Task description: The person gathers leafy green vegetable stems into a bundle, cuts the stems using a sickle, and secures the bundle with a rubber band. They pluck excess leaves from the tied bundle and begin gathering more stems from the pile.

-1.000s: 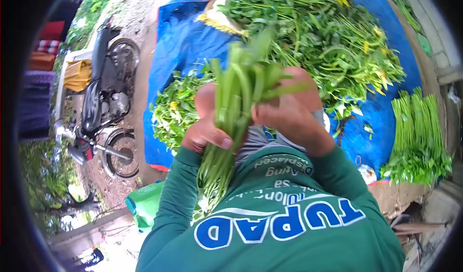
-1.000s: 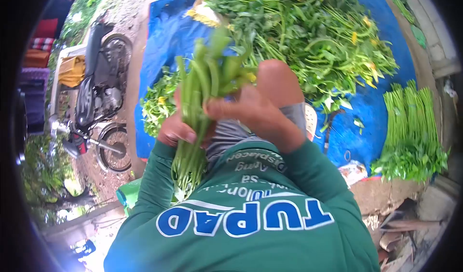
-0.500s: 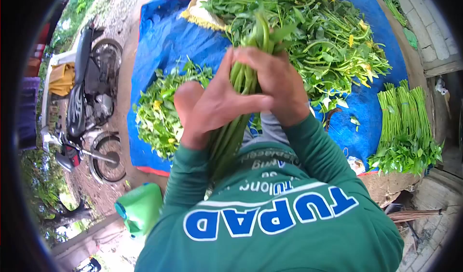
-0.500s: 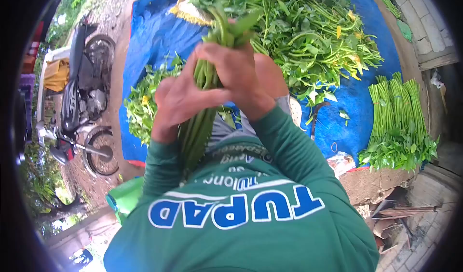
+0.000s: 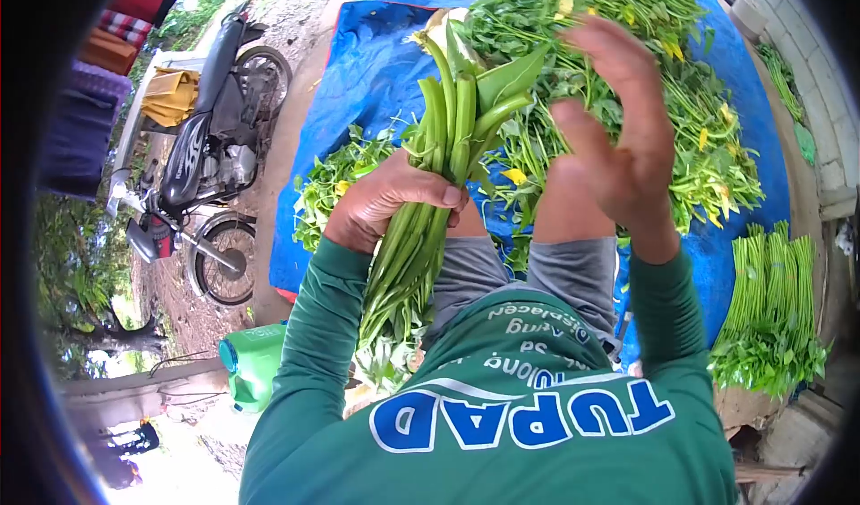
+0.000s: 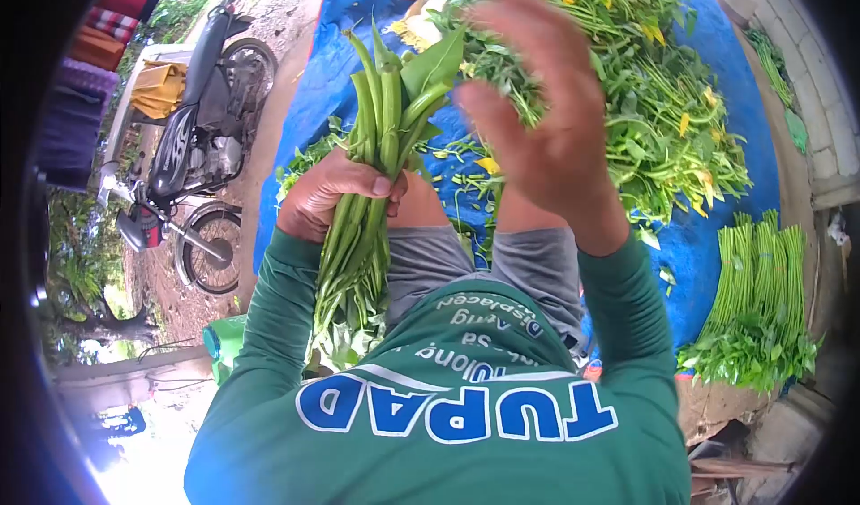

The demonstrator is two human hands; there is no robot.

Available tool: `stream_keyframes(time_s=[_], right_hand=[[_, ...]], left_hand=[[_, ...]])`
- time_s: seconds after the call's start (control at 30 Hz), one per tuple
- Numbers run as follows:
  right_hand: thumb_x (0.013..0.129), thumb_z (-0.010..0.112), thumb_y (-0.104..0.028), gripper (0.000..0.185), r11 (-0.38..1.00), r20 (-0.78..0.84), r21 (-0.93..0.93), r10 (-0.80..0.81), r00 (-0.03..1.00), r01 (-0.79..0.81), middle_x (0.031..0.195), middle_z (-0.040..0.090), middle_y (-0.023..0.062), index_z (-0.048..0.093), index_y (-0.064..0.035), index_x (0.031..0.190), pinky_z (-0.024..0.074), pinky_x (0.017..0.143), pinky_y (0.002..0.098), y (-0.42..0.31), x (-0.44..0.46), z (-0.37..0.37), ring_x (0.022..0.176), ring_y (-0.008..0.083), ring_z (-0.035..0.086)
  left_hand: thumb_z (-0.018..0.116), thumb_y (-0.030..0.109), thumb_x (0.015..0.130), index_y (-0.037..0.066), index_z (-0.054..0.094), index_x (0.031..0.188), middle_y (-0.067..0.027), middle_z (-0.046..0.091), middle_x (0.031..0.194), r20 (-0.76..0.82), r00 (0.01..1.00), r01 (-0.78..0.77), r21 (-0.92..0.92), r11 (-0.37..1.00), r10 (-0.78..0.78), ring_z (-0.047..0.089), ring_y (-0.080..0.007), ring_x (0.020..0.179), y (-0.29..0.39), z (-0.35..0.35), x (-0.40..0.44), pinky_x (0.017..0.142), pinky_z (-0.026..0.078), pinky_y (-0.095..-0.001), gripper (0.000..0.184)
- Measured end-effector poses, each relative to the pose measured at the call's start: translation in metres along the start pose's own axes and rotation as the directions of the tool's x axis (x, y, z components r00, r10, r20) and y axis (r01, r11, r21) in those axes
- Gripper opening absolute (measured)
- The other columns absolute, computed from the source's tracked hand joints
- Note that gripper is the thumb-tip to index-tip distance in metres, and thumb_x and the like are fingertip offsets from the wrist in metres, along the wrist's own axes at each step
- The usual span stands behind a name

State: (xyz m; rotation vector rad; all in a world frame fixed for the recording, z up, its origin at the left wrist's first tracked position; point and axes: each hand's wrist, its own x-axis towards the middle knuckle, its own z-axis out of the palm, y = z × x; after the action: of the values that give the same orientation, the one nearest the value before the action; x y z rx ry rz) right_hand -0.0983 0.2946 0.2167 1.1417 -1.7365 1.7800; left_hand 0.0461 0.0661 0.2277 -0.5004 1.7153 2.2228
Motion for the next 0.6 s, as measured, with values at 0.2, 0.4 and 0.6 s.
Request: stream_keyframes(time_s=[0.2, 0.4, 0.6], right_hand=[[0.093, 0.082, -0.028, 0.049, 0.816, 0.492, -0.284, -0.327, 0.807, 0.503, 0.144, 0.062, 0.0175, 0.068, -0.013, 0.138, 0.0439, 0.117, 0.0535, 0.016, 0.031, 0.003, 0.141, 0.0416, 0.054], [0.096, 0.083, -0.025, 0.059, 0.786, 0.214, 0.316, 0.486, 0.847, -0.531, 0.124, 0.072, 0.0206, 0.061, 0.005, 0.142, 0.0595, 0.094, 0.0366, 0.011, 0.014, 0.017, 0.115, 0.0236, 0.072], [0.093, 0.085, -0.02, 0.055, 0.586, 0.499, 0.516, 0.388, 0.775, -0.625, 0.114, 0.077, 0.0174, 0.063, 0.0105, 0.134, 0.0605, 0.085, 0.0296, -0.009, 0.019, 0.087, 0.1, 0.0163, 0.075]], left_hand=[[0.082, 0.013, 0.073, 0.0, 0.063, 0.123, -0.012, 0.067, 0.089, 0.027, 0.997, -0.072, 0.024, 0.997, 0.071, 0.067, -0.0235, 0.077, -0.033, 0.021, 0.022, 0.073, 0.058, -0.0371, 0.055], [0.086, 0.013, 0.074, -0.003, 0.066, 0.124, -0.0136, 0.07, 0.091, 0.065, 0.944, -0.309, -0.165, 0.937, 0.323, 0.07, -0.0246, 0.079, -0.022, -0.031, 0.001, 0.076, 0.061, -0.0382, 0.056], [0.088, 0.019, 0.076, -0.003, 0.066, 0.124, -0.0139, 0.071, 0.094, 0.077, 0.922, -0.369, -0.109, 0.923, 0.378, 0.072, -0.0256, 0.082, -0.018, -0.042, -0.01, 0.076, 0.061, -0.0387, 0.057]])
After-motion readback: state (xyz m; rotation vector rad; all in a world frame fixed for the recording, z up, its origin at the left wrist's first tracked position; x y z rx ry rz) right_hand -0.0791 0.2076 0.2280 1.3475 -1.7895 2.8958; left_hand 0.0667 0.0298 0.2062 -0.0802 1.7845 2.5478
